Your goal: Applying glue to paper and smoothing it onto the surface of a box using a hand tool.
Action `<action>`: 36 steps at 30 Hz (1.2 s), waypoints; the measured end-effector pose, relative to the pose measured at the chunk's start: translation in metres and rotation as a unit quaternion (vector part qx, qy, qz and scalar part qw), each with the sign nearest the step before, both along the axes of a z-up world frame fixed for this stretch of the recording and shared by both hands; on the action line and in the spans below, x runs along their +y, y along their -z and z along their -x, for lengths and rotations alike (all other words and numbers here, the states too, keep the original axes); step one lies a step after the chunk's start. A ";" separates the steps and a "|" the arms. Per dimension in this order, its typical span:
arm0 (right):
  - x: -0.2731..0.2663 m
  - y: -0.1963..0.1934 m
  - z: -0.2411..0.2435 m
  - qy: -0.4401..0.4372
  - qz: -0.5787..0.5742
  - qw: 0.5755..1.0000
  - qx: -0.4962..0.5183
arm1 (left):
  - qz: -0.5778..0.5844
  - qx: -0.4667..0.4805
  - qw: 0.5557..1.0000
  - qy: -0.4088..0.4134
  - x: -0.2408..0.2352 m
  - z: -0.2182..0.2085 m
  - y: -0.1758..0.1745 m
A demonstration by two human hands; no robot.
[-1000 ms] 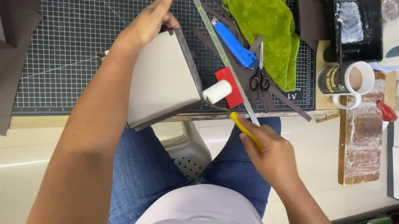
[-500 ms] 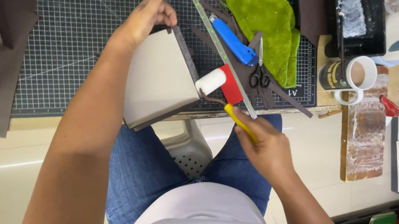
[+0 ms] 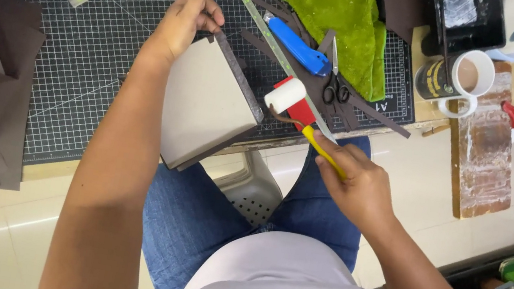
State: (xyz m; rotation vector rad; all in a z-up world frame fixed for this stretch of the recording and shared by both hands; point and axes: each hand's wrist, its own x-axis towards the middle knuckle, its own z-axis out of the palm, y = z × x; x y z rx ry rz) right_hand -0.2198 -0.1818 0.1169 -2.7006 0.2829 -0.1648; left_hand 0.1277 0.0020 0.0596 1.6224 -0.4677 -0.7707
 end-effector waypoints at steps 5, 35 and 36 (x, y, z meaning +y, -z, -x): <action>-0.001 0.016 0.002 -0.015 0.021 0.999 0.018 | 0.016 -0.016 1.000 -0.006 0.001 0.004 0.003; 0.002 0.008 -0.031 -0.008 -0.136 0.991 0.001 | 0.065 -0.001 0.998 -0.017 0.004 0.001 0.011; 0.001 0.015 -0.030 -0.016 -0.102 0.995 0.012 | 0.063 0.005 0.998 -0.017 0.004 0.003 0.012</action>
